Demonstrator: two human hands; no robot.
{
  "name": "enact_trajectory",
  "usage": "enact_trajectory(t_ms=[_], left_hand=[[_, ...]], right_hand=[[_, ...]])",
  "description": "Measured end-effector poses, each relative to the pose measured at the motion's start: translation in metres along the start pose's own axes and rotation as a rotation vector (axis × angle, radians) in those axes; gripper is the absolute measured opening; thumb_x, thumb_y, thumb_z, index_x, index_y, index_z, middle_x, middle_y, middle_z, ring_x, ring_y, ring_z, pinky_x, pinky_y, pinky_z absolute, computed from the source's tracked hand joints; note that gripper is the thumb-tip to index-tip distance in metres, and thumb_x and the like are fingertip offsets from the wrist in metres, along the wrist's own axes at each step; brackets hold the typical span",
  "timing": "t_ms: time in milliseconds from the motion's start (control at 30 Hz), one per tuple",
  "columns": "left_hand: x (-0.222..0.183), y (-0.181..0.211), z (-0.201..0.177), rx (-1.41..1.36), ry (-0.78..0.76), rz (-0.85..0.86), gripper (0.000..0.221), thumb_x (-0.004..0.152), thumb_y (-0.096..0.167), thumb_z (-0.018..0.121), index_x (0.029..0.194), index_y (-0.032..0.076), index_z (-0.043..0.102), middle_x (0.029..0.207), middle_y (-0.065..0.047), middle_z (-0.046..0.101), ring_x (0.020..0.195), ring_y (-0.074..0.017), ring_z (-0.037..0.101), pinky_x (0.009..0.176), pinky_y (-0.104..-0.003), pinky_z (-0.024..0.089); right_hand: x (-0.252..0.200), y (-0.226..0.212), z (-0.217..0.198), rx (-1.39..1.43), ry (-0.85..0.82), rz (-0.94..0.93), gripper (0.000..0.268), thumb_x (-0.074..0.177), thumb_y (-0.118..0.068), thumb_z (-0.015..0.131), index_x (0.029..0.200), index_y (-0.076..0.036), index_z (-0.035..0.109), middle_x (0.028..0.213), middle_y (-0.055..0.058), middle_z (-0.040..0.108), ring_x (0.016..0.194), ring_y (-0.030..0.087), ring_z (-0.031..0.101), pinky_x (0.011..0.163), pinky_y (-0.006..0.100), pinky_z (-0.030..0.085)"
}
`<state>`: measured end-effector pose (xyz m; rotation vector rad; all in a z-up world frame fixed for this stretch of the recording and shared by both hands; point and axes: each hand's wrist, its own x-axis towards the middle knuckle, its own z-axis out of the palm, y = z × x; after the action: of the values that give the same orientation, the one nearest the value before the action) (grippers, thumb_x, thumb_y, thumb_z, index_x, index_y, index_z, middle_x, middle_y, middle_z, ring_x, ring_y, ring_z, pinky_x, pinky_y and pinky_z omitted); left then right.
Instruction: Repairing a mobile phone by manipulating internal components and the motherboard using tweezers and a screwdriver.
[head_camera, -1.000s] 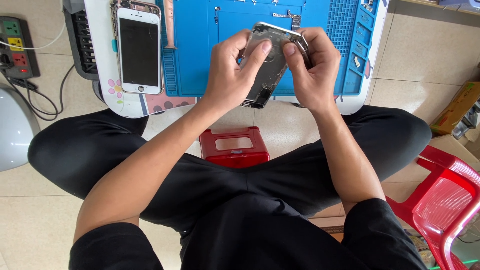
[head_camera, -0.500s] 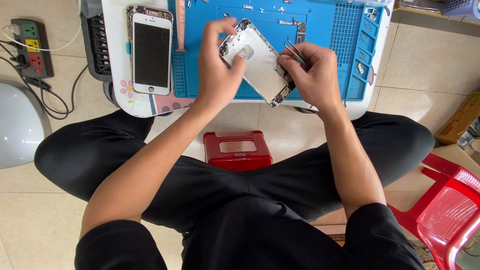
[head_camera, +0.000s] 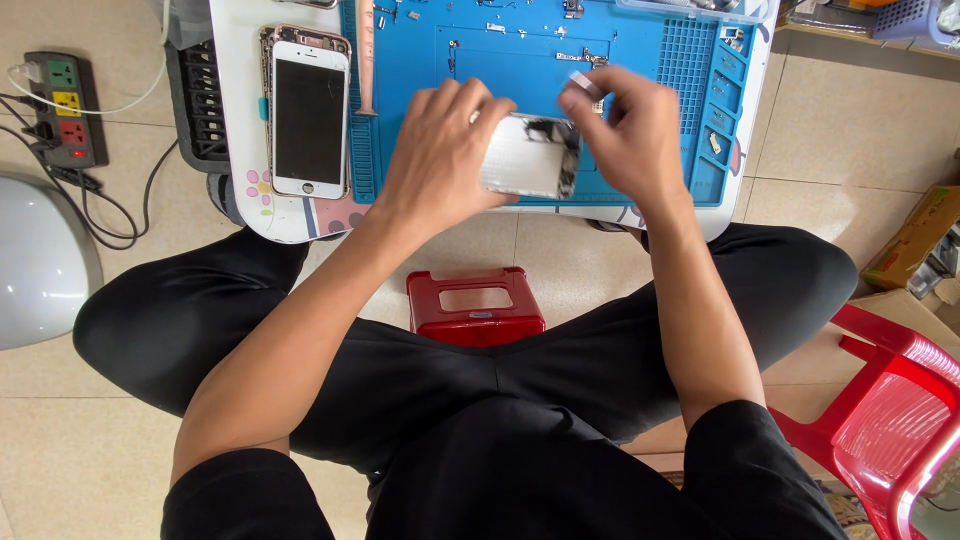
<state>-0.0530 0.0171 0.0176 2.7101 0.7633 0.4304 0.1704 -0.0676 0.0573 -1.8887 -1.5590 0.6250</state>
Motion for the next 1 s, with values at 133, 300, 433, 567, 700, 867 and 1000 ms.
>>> enact_trajectory(t_ms=[133,300,433,567,700,867,1000], left_hand=[[-0.002,-0.010,0.016,0.082,0.010,-0.056,0.099,0.062,0.075,0.100,0.128,0.010,0.066,0.120,-0.011,0.062,0.106,-0.0284,0.058,0.089,-0.043,0.048],[0.001,-0.014,0.028,0.006,0.010,-0.132,0.106,0.058,0.076,0.102,0.132,0.010,0.067,0.122,-0.010,0.061,0.108,-0.0302,0.054,0.090,-0.044,0.046],[0.006,-0.014,0.029,0.022,0.011,-0.124,0.105,0.053,0.075,0.104,0.129,0.012,0.067,0.120,-0.009,0.058,0.105,-0.0290,0.053,0.088,-0.043,0.046],[0.008,-0.017,0.033,0.008,0.024,-0.146,0.106,0.052,0.077,0.105,0.128,0.014,0.068,0.121,-0.010,0.056,0.107,-0.0296,0.051,0.087,-0.043,0.045],[0.009,-0.016,0.030,-0.020,0.037,-0.151,0.103,0.051,0.075,0.106,0.125,0.012,0.070,0.120,-0.010,0.052,0.107,-0.0301,0.048,0.084,-0.044,0.043],[0.007,-0.016,0.026,-0.021,0.050,-0.114,0.097,0.055,0.071,0.106,0.125,0.013,0.072,0.120,-0.008,0.054,0.107,-0.0300,0.048,0.087,-0.045,0.043],[0.001,-0.017,0.010,0.013,0.022,-0.029,0.089,0.064,0.063,0.104,0.130,0.013,0.072,0.124,-0.010,0.060,0.111,-0.0315,0.054,0.092,-0.047,0.044]], right_hand=[[0.001,0.027,-0.017,-0.022,0.179,-0.084,0.046,0.122,-0.027,0.042,0.098,-0.002,0.073,0.103,0.012,0.080,0.056,0.010,0.042,0.049,0.030,0.028],[-0.009,0.033,-0.038,0.013,0.220,-0.091,0.029,0.122,-0.012,0.049,0.125,0.005,0.073,0.090,0.012,0.066,0.078,0.018,0.057,0.061,0.031,0.039],[-0.015,0.028,-0.042,0.007,0.214,-0.105,0.026,0.122,-0.009,0.051,0.127,0.006,0.073,0.093,0.014,0.069,0.083,0.019,0.062,0.063,0.030,0.043],[-0.021,0.028,-0.043,-0.002,0.185,-0.099,0.016,0.118,-0.004,0.063,0.131,0.004,0.070,0.110,0.015,0.072,0.091,0.022,0.062,0.065,0.031,0.046],[-0.023,0.023,-0.045,-0.005,0.176,-0.027,0.011,0.112,-0.005,0.074,0.123,-0.002,0.075,0.108,0.007,0.073,0.088,0.017,0.057,0.061,0.028,0.043],[-0.021,0.016,-0.044,0.001,0.165,-0.053,0.009,0.115,-0.008,0.075,0.119,0.000,0.076,0.103,0.008,0.073,0.079,0.015,0.055,0.061,0.029,0.044],[-0.018,0.011,-0.045,-0.013,0.170,-0.137,0.010,0.118,-0.004,0.071,0.122,0.004,0.076,0.106,0.012,0.073,0.073,0.015,0.046,0.061,0.030,0.040]])
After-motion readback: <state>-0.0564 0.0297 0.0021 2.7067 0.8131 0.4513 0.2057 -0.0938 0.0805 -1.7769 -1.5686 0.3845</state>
